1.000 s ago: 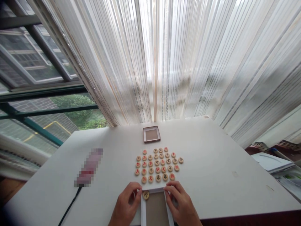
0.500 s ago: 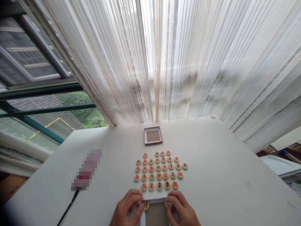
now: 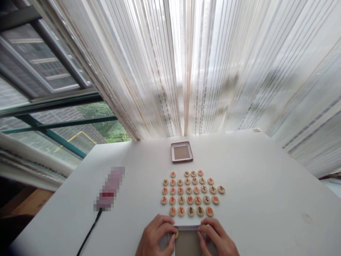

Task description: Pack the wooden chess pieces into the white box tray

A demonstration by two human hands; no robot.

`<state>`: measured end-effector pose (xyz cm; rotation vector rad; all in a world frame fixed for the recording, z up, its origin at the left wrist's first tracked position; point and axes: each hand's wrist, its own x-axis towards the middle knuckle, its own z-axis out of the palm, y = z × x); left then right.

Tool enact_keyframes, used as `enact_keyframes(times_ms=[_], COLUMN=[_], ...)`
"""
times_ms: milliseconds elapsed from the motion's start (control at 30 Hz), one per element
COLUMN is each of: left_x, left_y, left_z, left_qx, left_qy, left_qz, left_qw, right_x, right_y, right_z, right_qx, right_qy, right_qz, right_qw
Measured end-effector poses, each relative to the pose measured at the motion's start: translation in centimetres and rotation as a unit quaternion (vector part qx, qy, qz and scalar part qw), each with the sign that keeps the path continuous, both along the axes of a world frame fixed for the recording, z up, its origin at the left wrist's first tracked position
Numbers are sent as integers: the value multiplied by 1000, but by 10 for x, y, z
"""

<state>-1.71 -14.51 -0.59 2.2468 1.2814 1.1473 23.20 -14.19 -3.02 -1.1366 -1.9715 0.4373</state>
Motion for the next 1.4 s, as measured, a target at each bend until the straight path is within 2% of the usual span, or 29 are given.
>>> enact_keyframes(times_ms=[167,300,400,633,867,1233,1400], left_x=[-2,-6,-6,-2,0,1,2], left_y=[0,5,7,2,0,-4,-5], left_z=[-8,-23,-26,-4,-2,14,16], left_qx=[-35,-25,-20,-50,-78,-94,-92], left_qy=[-19,-14,-10,-5,-26,-46,-51], left_qz=[1,-26,-23,-13,32,28,36], left_qw=[999,999,999,999,996,994,994], right_x=[-3,-3,-3,-7,-8,-4,-3], right_y=[-1,-3,-5,-7,-8,-4,-3], right_z=[0,0,2,13,26,11,11], right_qx=[9,13,-3,-27,-21,-7,-8], right_qy=[0,-11,-23,-5,10,-3,-2], right_qz=[-20,-15,-10,-23,-15,-19,-14], right_qw=[1000,1000,1000,999,1000,1000,1000])
